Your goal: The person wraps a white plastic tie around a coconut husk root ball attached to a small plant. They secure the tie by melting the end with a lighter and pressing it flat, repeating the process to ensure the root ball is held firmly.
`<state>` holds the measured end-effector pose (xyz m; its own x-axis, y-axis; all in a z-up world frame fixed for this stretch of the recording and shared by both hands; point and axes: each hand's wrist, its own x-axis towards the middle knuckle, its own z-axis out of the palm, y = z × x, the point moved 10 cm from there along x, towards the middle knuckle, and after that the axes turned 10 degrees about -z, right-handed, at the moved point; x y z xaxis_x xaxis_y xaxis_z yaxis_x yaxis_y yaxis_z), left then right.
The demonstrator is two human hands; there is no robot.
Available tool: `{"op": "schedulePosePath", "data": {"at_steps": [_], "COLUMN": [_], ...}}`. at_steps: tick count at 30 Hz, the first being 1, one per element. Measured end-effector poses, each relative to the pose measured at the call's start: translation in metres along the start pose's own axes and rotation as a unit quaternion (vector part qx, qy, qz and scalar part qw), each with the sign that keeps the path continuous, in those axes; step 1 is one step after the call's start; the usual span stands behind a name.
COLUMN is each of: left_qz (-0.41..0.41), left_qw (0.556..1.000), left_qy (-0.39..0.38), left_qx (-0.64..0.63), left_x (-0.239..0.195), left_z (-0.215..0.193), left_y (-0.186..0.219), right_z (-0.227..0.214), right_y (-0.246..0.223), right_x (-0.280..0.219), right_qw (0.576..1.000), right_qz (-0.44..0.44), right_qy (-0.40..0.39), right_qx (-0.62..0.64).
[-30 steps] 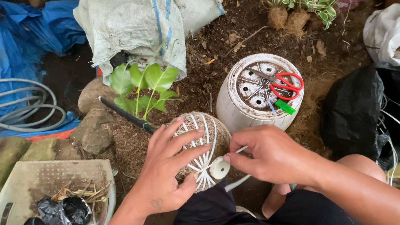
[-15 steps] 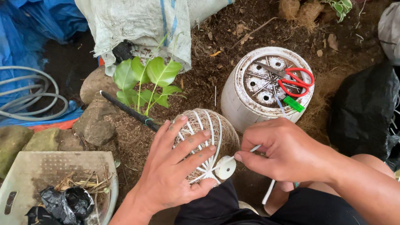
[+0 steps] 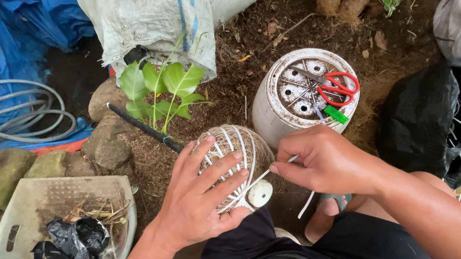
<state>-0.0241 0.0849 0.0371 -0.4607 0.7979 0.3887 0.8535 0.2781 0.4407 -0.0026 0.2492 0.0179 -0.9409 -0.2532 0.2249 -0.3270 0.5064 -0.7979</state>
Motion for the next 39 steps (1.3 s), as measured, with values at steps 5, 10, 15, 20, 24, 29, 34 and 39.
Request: {"op": "schedulePosePath", "data": {"at_steps": [5, 10, 15, 20, 24, 29, 34, 39], "left_qz": [0.002, 0.003, 0.01, 0.012, 0.01, 0.012, 0.01, 0.016], "left_qw": [1.0, 1.0, 1.0, 1.0, 1.0, 1.0, 1.0, 1.0], "left_qy": [0.002, -0.003, 0.003, 0.008, 0.007, 0.006, 0.003, 0.0], "left_qx": [-0.001, 0.0, -0.002, 0.0, -0.002, -0.005, -0.006, -0.012], "left_x": [0.0, 0.001, 0.001, 0.002, 0.002, 0.002, 0.001, 0.0], "left_z": [0.001, 0.002, 0.001, 0.001, 0.002, 0.002, 0.003, 0.003], "left_y": [0.0, 0.0, 0.001, 0.001, 0.001, 0.0, -0.002, -0.003], "right_z": [0.001, 0.002, 0.002, 0.003, 0.001, 0.0, 0.002, 0.002], "right_y": [0.01, 0.017, 0.021, 0.032, 0.036, 0.041, 0.05, 0.054], "right_x": [0.001, 0.003, 0.006, 0.008, 0.009, 0.012, 0.012, 0.016], "right_qw": [1.0, 0.999, 1.0, 0.999, 0.999, 1.0, 0.999, 0.999], "right_qz": [0.024, 0.037, 0.013, 0.032, 0.029, 0.019, 0.044, 0.032], "right_qy": [-0.007, -0.008, -0.011, -0.014, -0.01, -0.007, -0.013, -0.015], "right_qx": [0.003, 0.0, 0.009, 0.008, 0.015, 0.01, 0.021, 0.015]}}
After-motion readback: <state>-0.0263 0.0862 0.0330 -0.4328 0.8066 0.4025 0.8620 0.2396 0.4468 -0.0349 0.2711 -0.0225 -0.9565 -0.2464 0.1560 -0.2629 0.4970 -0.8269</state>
